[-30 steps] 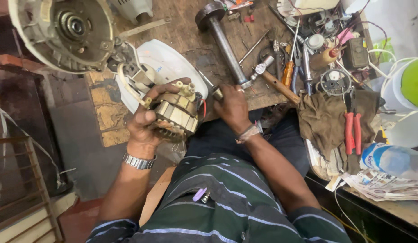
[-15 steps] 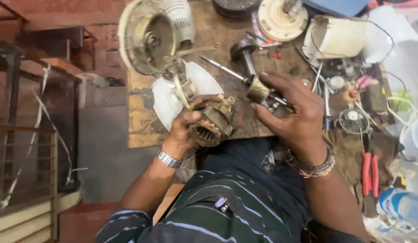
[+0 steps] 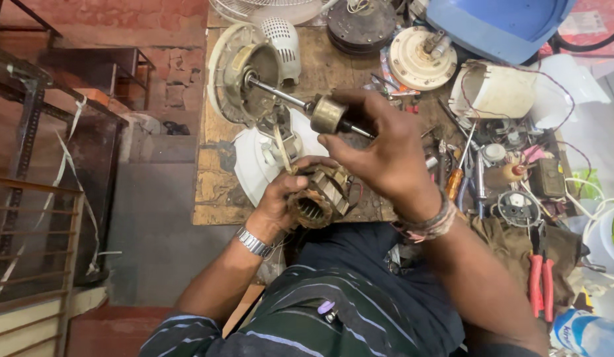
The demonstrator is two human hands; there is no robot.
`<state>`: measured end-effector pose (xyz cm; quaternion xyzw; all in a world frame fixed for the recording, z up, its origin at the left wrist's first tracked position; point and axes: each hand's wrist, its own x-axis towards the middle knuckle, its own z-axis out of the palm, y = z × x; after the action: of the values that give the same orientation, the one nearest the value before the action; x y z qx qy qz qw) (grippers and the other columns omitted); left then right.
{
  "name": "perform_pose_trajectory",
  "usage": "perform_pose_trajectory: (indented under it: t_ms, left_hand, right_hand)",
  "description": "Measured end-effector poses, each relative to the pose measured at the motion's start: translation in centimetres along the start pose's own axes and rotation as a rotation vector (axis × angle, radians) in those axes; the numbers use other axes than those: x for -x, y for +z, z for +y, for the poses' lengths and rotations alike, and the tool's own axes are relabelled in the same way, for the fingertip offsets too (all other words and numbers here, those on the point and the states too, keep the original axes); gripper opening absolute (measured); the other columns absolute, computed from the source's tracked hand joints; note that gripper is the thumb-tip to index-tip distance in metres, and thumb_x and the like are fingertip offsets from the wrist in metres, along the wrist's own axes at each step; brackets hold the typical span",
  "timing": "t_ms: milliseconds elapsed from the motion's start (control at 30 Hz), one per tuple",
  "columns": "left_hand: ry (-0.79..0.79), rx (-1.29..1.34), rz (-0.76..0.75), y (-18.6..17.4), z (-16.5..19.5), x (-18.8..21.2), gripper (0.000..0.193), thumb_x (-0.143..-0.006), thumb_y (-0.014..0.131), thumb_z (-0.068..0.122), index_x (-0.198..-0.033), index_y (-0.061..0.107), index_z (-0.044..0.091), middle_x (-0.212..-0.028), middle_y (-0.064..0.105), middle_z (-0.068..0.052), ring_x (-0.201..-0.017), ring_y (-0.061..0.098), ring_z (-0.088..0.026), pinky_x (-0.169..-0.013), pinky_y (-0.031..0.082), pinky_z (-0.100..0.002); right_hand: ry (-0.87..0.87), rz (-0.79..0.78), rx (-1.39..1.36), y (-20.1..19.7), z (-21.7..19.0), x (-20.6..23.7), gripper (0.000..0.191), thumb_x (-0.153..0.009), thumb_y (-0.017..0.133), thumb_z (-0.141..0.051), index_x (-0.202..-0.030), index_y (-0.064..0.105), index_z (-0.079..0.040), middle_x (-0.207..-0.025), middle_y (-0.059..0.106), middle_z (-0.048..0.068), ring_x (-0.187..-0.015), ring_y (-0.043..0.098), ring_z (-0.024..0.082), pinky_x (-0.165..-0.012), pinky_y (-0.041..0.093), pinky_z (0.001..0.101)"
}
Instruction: The person disassembles a small motor or fan assembly on a cluttered workbench, removes the rotor, and repeatedly reassembles and tests the unit. They use a hammer to tap components into place and handle the motor housing, rotor, and base throughout the clip.
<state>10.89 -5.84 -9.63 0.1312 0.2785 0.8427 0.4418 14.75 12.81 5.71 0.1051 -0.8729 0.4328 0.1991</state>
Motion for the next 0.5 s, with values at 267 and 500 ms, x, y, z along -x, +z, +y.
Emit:
perform_pose_trajectory:
  t_ms: [267,500]
  left_hand:
    - [-0.03,0.041,-0.068,-0.3,0.5,0.0,0.073,-0.082,0.073,0.03,-0.141,0.051,-0.006,-0.127,0.064,-0.023,-0.115,0.065,-0.032,-0.102,0.056,-0.043]
    - [-0.073,0.07,-0.078,-1.0,0.3,-0.5,0.069,-0.083,0.071,0.028,-0.141,0.05,-0.003,-0.129,0.061,-0.021,-0.116,0.066,-0.031,-0.102,0.056,-0.045]
  right_hand:
    - [-0.426,-0.032,0.276,-0.3,-0.2,-2.9,0.042,-0.09,0.079,-0.012,-0.126,0.062,0.0,-0.125,0.073,0.017,-0.106,0.074,0.028,-0.09,0.062,0.0331]
    - [0.243,-0.191,-0.253,1.2,0.2,-4.3,0.046,-0.09,0.081,-0.021,-0.129,0.06,-0.008,-0.117,0.074,0.006,-0.104,0.076,0.022,-0.082,0.064,0.0313]
